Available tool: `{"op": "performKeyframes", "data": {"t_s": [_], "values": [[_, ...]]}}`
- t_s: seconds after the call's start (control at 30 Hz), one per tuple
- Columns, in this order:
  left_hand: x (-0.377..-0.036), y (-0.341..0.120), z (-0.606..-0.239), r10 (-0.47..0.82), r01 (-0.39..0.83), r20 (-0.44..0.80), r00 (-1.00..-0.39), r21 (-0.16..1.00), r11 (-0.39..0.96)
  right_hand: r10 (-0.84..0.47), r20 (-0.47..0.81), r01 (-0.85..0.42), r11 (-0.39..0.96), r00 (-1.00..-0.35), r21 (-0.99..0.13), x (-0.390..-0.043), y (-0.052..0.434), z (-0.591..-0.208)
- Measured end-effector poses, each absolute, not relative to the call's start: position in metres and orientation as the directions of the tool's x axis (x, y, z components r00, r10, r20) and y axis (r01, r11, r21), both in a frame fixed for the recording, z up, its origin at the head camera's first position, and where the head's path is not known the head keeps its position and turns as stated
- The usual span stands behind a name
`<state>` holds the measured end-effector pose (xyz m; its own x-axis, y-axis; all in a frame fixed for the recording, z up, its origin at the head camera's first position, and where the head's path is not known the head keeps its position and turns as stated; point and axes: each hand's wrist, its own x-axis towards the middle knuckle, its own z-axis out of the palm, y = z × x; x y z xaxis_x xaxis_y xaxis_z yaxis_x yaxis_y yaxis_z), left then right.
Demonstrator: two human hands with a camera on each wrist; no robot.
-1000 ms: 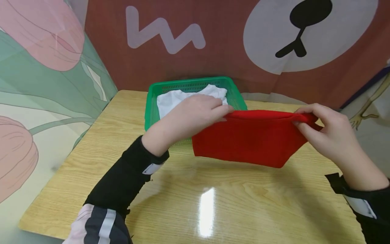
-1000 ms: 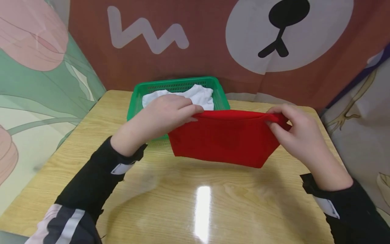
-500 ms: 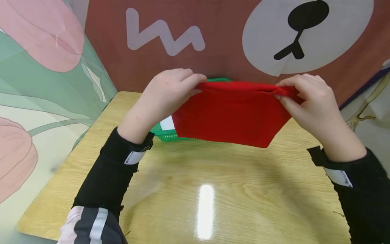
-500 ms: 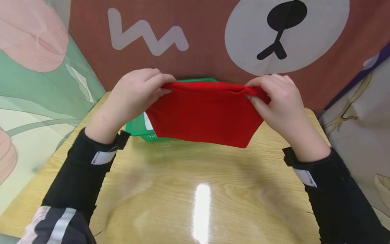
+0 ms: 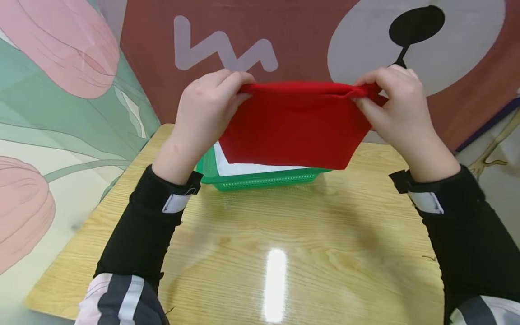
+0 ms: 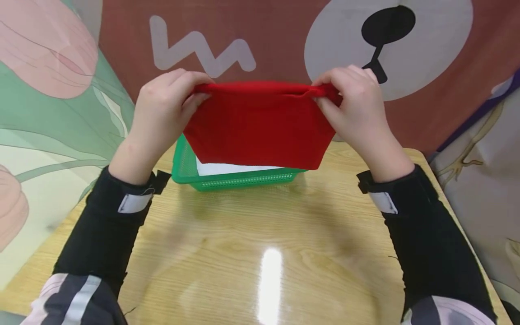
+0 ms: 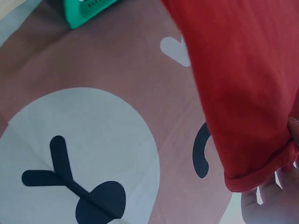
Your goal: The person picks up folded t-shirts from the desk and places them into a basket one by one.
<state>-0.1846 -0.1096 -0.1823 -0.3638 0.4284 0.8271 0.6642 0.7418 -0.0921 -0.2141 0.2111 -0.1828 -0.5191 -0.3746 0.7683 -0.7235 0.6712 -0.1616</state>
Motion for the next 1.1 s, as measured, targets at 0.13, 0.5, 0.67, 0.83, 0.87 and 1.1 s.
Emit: {"op": "performKeyframes", "data": {"t_s": [0.13,0.5,0.67,0.83,0.87,1.1], "values": [[-0.185,-0.112,-0.180,0.363,0.630,0.842,-0.400,-0.035,0.776,-0.345,0.764,-0.707,0.680,-0.545,-0.197,-0.222,0.203,-0.179],[-0.191,-0.122,-0.191,0.282,0.531,0.741,-0.609,0.118,0.839,-0.354,0.688,-0.671,0.694,-0.633,-0.260,-0.245,0.184,-0.194],[-0.198,-0.125,-0.209,0.311,0.527,0.676,-0.668,0.135,0.839,-0.400,0.608,-0.649,0.714,-0.686,-0.263,-0.250,0.185,-0.211],[-0.198,-0.124,-0.222,0.315,0.506,0.604,-0.732,0.172,0.845,-0.434,0.536,-0.641,0.710,-0.724,-0.291,-0.257,0.187,-0.225],[-0.197,-0.124,-0.224,0.315,0.501,0.589,-0.744,0.181,0.846,-0.438,0.521,-0.638,0.709,-0.733,-0.301,-0.258,0.187,-0.227],[-0.198,-0.122,-0.233,0.325,0.477,0.492,-0.807,0.221,0.851,-0.466,0.431,-0.618,0.709,-0.773,-0.341,-0.264,0.187,-0.241]]}}
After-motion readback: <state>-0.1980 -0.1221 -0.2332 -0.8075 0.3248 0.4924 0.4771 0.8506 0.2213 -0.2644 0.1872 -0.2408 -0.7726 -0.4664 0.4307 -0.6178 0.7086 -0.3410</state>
